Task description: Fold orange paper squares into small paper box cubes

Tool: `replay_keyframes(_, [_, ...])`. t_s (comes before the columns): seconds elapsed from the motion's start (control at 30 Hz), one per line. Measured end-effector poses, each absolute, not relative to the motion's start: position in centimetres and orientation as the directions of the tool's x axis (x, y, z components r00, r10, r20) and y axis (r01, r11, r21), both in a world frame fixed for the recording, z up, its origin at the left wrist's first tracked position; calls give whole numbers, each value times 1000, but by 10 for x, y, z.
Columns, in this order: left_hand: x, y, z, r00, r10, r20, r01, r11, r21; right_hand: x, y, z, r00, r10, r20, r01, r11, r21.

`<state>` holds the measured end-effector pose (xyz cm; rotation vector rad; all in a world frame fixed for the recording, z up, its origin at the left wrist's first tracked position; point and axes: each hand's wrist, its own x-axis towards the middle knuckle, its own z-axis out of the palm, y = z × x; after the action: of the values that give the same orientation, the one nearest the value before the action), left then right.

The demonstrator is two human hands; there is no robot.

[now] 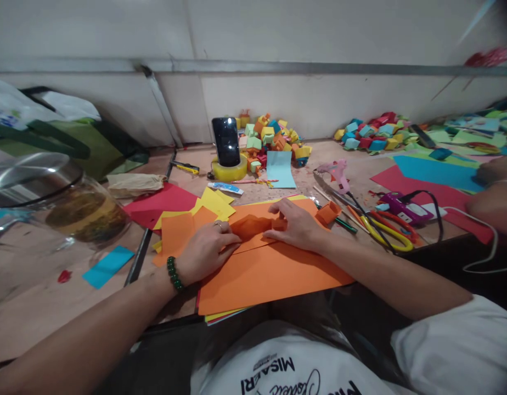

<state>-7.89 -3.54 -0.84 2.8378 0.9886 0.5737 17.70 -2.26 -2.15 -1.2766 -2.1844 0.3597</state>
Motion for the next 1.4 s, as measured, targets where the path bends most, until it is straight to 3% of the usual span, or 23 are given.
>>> replay_keyframes(0.13, [-78,-36,-7,672,685,281,642,-728,240,174,-17,-24,-398,892,213,600,429,-675])
replay_keyframes(0.37, [-74,-35,-7,592,783,191,705,-618,348,174,-12,-28,-448,867,218,382,406,-830])
replay_keyframes(0.5, [-71,-35,-8,500,816,292,651,-576,495,172,-13,-24,-450,869,206,254,346,-903])
replay_keyframes(0.6, [-69,-33,-10,286,872,397,580,-487,653,170,-16,-21,-435,879,194,174,293,-940])
replay_keyframes(0.67, [-69,-31,-9,191,928,320,467,-373,801,169,-18,-19,-435,884,171,149,258,-955])
replay_keyframes(0.8, [-68,-33,0,268,961,63,189,-117,975,171,-19,-16,-465,882,79,97,139,-986])
replay_keyframes(0.97, [-69,-40,9,276,954,119,132,-160,978,175,-10,-19,-499,866,-20,-5,-26,-1000])
replay_keyframes(1.13, [-74,-37,-2,306,881,360,385,-460,800,177,-8,-20,-458,889,18,-3,19,-1000])
replay_keyframes(1.23, [-75,-34,-9,406,863,302,459,-478,749,177,-11,-17,-483,874,50,9,62,-998])
replay_keyframes(1.4, [-75,-31,-13,413,891,189,406,-366,837,176,-15,-14,-496,862,105,50,149,-988])
